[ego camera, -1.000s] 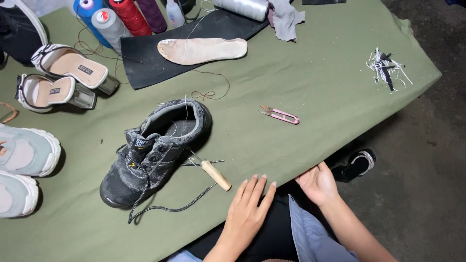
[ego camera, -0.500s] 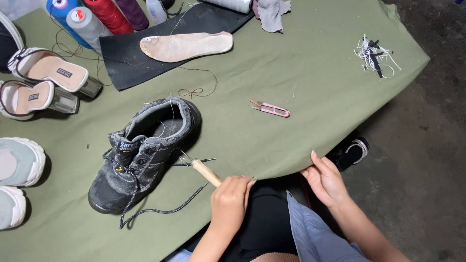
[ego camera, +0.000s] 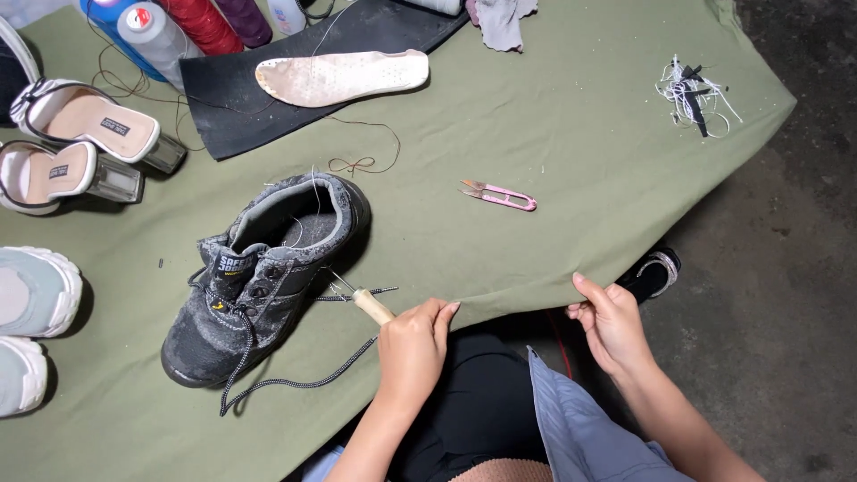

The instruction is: Hand-stitching the upper part of a black work shoe using a specialized awl and thread on a repair bench.

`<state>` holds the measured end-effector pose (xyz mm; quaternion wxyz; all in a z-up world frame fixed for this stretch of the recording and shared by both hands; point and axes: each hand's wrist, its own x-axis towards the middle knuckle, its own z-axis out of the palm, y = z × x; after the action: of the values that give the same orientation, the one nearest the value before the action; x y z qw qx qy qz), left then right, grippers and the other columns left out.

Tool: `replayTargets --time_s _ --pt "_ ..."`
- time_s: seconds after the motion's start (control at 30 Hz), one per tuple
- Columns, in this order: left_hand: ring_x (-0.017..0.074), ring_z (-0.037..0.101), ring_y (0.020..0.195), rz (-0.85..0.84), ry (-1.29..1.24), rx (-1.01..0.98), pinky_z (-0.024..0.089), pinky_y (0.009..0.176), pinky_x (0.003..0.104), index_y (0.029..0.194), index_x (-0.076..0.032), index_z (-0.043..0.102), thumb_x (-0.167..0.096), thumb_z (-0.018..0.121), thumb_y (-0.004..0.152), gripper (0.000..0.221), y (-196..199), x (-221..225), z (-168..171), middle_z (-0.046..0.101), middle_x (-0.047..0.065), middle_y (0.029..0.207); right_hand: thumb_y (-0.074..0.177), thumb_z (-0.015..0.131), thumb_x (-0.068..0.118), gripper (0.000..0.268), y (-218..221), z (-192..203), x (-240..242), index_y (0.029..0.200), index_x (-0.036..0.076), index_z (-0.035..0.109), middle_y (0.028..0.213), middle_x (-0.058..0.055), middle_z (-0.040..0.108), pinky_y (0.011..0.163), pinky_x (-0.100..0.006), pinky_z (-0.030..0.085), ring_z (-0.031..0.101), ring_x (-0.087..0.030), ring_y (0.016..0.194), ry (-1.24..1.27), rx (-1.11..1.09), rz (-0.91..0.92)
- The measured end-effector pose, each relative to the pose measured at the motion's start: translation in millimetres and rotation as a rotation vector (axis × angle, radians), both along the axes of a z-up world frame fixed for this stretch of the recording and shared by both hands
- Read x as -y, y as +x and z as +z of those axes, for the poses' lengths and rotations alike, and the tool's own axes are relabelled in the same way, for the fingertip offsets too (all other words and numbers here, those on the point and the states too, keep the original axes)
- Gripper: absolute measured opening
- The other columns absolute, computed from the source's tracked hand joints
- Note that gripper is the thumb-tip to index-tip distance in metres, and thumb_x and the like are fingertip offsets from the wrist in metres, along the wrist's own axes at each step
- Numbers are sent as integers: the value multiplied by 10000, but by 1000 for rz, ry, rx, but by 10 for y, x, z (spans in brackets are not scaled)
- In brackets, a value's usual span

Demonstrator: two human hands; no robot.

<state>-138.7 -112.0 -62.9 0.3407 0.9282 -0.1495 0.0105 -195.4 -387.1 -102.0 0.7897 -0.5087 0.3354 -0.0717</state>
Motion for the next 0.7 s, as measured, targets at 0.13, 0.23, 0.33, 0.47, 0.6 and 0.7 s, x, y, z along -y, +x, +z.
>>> replayTargets --time_s 0.13,0.23,0.33,0.47,0.6,0.7 --pt "275 466 448 21 43 -35 389 439 413 747 -159 639 -359 636 1018 336 -28 -10 -32 571 -4 545 950 678 91 53 -19 -69 46 914 53 670 621 -8 560 548 -254 418 421 -66 492 -32 -51 0" --pt "275 525 470 18 52 -31 409 454 417 762 -157 642 -360 629 1021 329 -66 12 -49 588 1 558 935 662 84 241 -1 -8 55 715 117 567 428 22 301 561 -271 401 330 -78 441 -31 -79 22" --pt "257 625 612 -69 79 56 439 489 447 764 -170 683 -353 632 1009 310 -213 23 -71 645 20 640 1018 699 290 459 -48 39 74 650 42 579 603 -150 601 603 -295 495 583 -205 558 -59 -231 130" --pt "268 631 647 -455 -11 161 471 559 417 777 -191 675 -324 689 1001 261 -584 -89 -69 657 26 704 979 606 334 476 -86 279 -52 681 -13 736 634 -141 768 610 -292 523 669 -166 586 -348 -183 847" --pt "238 610 671 -391 -217 198 472 594 359 858 -112 654 -307 672 1045 270 -739 -379 251 629 30 758 828 829 293 122 33 733 -544 842 171 840 774 63 770 637 -209 503 672 -48 665 -803 -26 1106" --pt "229 683 726 -210 -261 381 524 668 316 915 -85 700 -255 743 977 186 -772 -725 530 713 26 825 892 766 271 186 187 972 -1060 988 114 741 945 -13 752 838 -297 538 722 -174 893 -950 579 1163"
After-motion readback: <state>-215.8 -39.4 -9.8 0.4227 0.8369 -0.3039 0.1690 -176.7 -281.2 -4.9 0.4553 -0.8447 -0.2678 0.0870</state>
